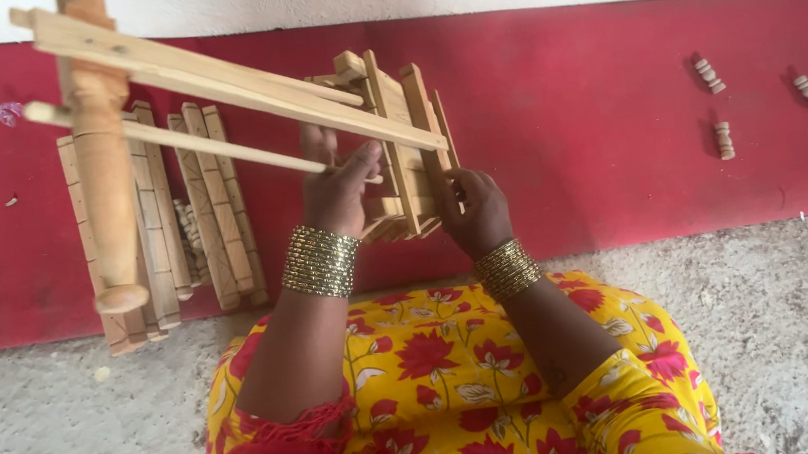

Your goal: The person sits on the floor and assembles a small wooden toy chair, fitting slatted side pieces and dowels onto a wooden frame. They then pick up small wooden pegs one at a time and press them onto the toy parts, setting finished pegs aside.

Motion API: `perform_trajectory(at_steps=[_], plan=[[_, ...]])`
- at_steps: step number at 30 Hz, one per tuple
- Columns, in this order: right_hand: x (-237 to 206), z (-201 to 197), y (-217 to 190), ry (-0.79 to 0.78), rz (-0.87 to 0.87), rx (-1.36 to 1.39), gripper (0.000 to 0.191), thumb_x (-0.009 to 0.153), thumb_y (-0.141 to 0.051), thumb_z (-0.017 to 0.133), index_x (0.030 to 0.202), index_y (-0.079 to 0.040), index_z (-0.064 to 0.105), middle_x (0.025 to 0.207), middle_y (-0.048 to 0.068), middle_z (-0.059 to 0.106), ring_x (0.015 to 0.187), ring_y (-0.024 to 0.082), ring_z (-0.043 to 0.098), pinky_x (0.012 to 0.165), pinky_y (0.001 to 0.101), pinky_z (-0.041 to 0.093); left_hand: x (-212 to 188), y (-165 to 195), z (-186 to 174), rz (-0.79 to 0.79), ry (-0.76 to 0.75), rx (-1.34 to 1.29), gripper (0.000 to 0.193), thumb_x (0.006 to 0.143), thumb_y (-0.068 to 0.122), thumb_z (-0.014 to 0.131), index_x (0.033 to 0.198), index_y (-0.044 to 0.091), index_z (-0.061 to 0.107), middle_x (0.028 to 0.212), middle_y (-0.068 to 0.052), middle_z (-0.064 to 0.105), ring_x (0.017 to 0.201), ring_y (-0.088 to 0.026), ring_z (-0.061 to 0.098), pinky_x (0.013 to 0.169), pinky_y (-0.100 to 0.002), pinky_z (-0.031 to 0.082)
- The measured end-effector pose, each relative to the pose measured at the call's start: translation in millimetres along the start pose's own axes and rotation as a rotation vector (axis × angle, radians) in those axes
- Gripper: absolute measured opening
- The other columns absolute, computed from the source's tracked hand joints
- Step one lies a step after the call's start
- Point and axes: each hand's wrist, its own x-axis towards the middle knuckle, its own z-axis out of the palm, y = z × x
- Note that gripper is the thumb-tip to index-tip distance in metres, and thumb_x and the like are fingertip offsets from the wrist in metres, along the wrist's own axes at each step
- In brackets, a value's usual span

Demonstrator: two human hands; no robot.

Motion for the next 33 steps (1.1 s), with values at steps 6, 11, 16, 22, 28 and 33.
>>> perform_trajectory(at_steps=[6,11,16,22,28,33], plan=[[-26,5,-6,-0.112,-0.140,-0.136,0.012,0.093,-0.011,0.070,0.081,-0.007,0.069,0.085,0.009,0.068,0.076,0.022,0.065,0.068,0.0366,0.058,-1,2,-13,-0.002,0.112,0.041,0.103,0.083,0.019,0.081,0.164,0.017,0.018,0.164,-0.013,0.041,0.073,-0.001,0.058,0.057,-0.015,0.053],[-11,-5,-5,-0.189,-0.288,-0.352,0.004,0.086,-0.009,0.069,0.082,-0.006,0.070,0.094,0.013,0.067,0.096,0.033,0.064,0.079,0.0448,0.056,3,3,-15,0.033,0.049,-0.056,0.103,0.083,0.018,0.083,0.164,0.018,0.020,0.163,-0.015,0.041,0.068,0.000,0.052,0.060,-0.015,0.054],[22,-25,-1,0.141,-0.088,0.010,0.005,0.091,-0.012,0.073,0.092,-0.007,0.072,0.100,0.010,0.069,0.101,0.032,0.062,0.092,0.0454,0.049,-5,3,-3,0.034,-0.169,0.006,0.098,0.083,0.023,0.079,0.163,0.010,0.023,0.162,-0.019,0.042,0.069,-0.002,0.055,0.057,-0.016,0.054],[19,-35,13,0.090,-0.019,0.011,0.003,0.093,-0.008,0.073,0.091,-0.010,0.072,0.094,0.005,0.073,0.099,0.027,0.066,0.097,0.0442,0.048,-13,0,8,0.021,-0.353,0.009,0.102,0.087,0.020,0.080,0.165,0.006,0.016,0.167,-0.021,0.035,0.072,-0.002,0.054,0.061,-0.017,0.052],[25,-35,5,0.114,-0.045,0.047,0.008,0.085,-0.006,0.077,0.091,-0.008,0.073,0.096,0.010,0.070,0.099,0.030,0.065,0.089,0.0429,0.051,-12,0,5,0.027,-0.353,0.011,0.100,0.087,0.021,0.079,0.164,0.006,0.016,0.166,-0.021,0.035,0.073,-0.001,0.056,0.061,-0.018,0.052],[21,-35,-16,0.086,-0.107,0.167,0.005,0.090,-0.005,0.074,0.092,-0.007,0.070,0.097,0.008,0.071,0.101,0.027,0.068,0.090,0.0403,0.054,-15,-3,5,0.032,-0.401,0.044,0.093,0.090,0.025,0.077,0.163,0.005,0.022,0.164,-0.020,0.040,0.070,-0.002,0.055,0.059,-0.017,0.052]])
